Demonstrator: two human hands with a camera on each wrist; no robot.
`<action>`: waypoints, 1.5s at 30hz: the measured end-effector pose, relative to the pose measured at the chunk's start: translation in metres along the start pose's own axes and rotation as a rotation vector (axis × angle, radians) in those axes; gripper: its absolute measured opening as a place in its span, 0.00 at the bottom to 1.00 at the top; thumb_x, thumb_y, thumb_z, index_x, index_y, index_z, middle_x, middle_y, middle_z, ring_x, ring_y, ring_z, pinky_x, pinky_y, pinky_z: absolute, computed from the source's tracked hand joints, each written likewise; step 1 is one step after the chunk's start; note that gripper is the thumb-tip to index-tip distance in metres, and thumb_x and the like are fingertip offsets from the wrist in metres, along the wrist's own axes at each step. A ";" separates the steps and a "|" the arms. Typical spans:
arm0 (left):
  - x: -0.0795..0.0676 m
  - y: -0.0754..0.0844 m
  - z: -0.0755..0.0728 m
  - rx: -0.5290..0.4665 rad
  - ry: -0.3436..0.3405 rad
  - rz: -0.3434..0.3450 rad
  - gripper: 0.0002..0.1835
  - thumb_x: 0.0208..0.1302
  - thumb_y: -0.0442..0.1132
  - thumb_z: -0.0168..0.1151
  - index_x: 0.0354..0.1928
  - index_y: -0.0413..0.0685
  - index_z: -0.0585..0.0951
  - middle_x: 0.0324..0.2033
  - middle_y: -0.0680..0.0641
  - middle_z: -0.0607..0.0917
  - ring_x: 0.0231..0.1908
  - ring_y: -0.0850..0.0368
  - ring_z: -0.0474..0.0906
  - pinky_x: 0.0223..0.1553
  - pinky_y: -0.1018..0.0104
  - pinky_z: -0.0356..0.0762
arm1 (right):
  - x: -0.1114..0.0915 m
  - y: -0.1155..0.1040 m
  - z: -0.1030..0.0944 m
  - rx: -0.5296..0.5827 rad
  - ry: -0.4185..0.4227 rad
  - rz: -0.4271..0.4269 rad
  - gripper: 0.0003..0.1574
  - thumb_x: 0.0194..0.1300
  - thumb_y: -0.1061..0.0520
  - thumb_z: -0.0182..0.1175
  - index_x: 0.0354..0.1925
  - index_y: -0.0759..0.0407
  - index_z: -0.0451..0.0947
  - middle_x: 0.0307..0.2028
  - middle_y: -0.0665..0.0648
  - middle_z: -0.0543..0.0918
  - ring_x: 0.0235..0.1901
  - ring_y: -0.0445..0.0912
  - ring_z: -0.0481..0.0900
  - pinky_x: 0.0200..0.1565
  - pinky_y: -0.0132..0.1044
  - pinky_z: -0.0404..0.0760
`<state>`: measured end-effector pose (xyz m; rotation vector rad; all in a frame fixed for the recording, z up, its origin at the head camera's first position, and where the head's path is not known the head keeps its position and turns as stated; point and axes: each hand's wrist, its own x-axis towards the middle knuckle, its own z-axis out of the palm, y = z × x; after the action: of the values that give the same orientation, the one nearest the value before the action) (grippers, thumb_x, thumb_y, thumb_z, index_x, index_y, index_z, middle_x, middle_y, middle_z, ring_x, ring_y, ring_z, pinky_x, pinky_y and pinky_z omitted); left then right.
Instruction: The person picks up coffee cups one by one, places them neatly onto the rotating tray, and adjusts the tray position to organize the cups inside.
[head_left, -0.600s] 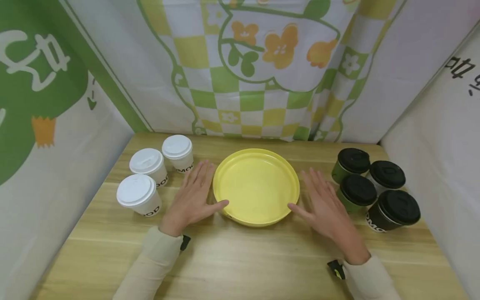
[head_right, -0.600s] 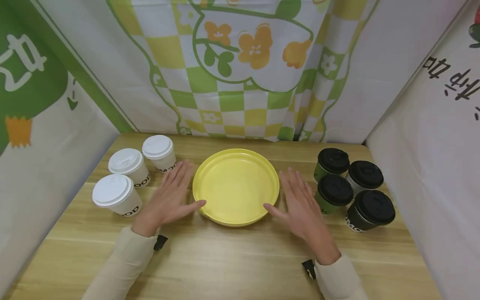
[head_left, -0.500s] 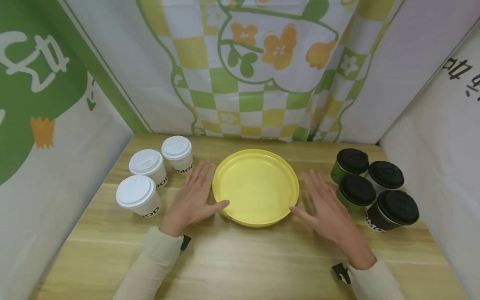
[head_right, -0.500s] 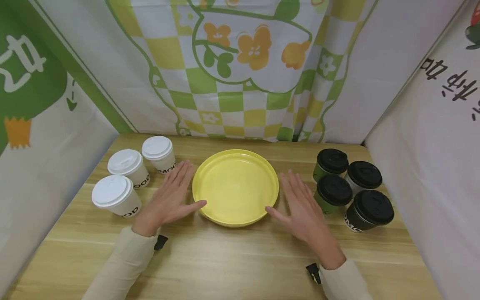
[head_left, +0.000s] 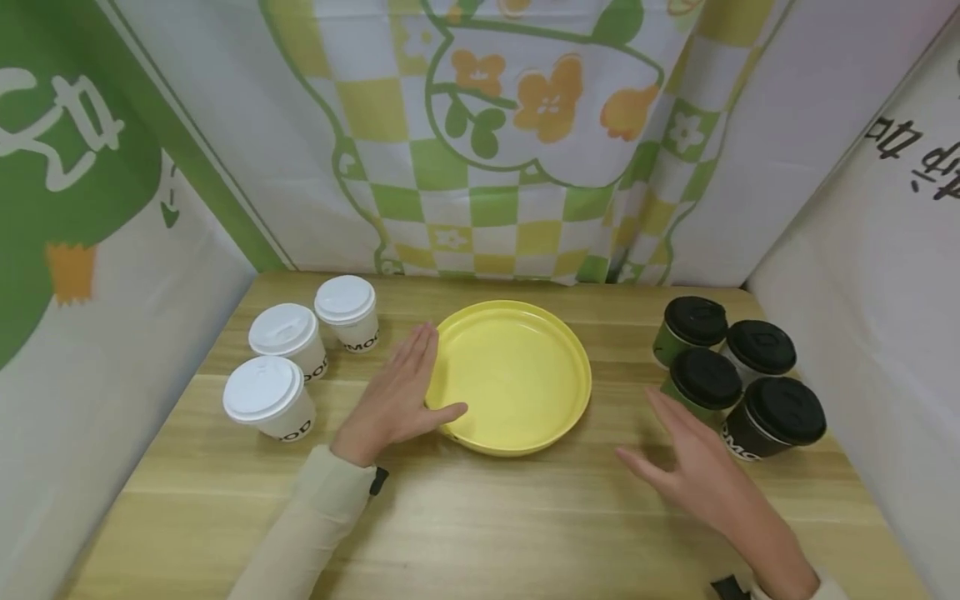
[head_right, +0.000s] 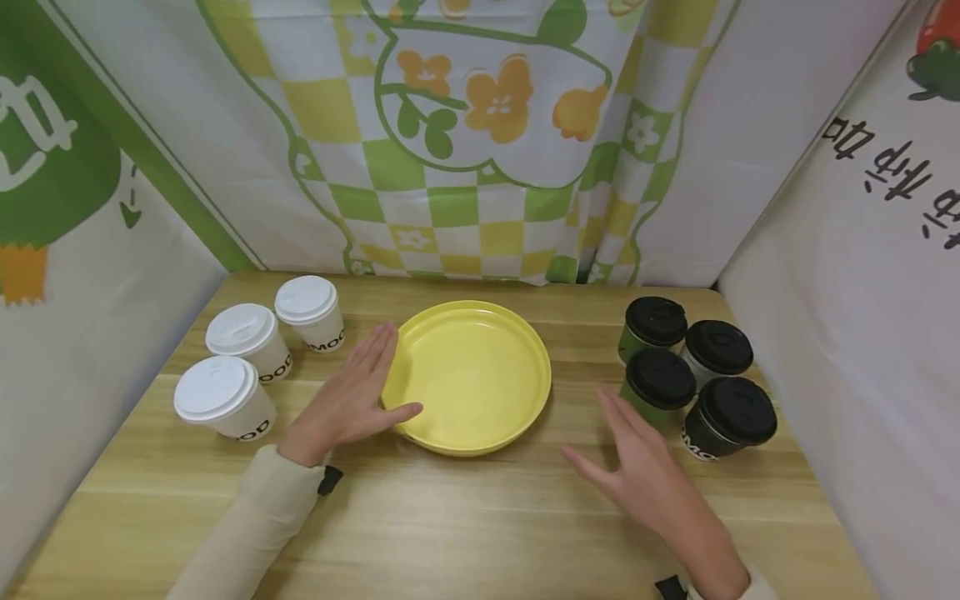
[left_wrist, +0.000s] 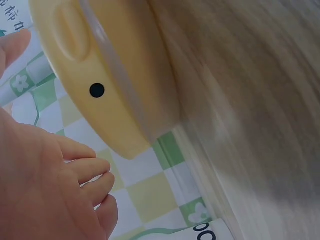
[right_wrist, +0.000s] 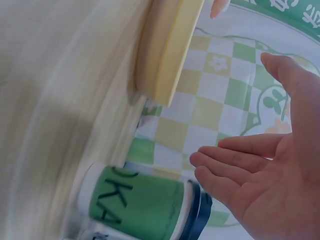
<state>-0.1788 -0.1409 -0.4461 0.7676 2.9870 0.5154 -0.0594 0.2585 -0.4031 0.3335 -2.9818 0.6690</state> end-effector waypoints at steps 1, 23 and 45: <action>0.000 0.000 0.000 0.004 -0.005 -0.004 0.65 0.66 0.74 0.58 0.84 0.33 0.42 0.85 0.35 0.41 0.86 0.41 0.37 0.86 0.44 0.46 | -0.003 0.002 0.000 -0.002 0.000 0.003 0.60 0.70 0.33 0.67 0.82 0.65 0.57 0.77 0.73 0.66 0.72 0.72 0.69 0.68 0.72 0.73; -0.004 -0.006 0.008 -0.026 -0.038 0.008 0.67 0.63 0.75 0.60 0.83 0.32 0.43 0.85 0.34 0.41 0.85 0.39 0.38 0.85 0.42 0.48 | -0.029 0.065 0.001 0.021 -0.025 0.326 0.63 0.71 0.30 0.64 0.73 0.84 0.60 0.67 0.87 0.69 0.65 0.81 0.70 0.61 0.76 0.75; -0.004 -0.003 0.013 -0.061 -0.075 0.008 0.66 0.65 0.74 0.60 0.83 0.31 0.43 0.85 0.34 0.41 0.85 0.39 0.39 0.85 0.42 0.48 | 0.002 0.075 0.017 0.180 0.190 0.487 0.54 0.63 0.30 0.71 0.68 0.69 0.71 0.65 0.80 0.77 0.65 0.80 0.71 0.60 0.76 0.74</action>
<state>-0.1751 -0.1415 -0.4598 0.7769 2.8863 0.5624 -0.0790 0.3173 -0.4494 -0.4425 -2.8318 0.9486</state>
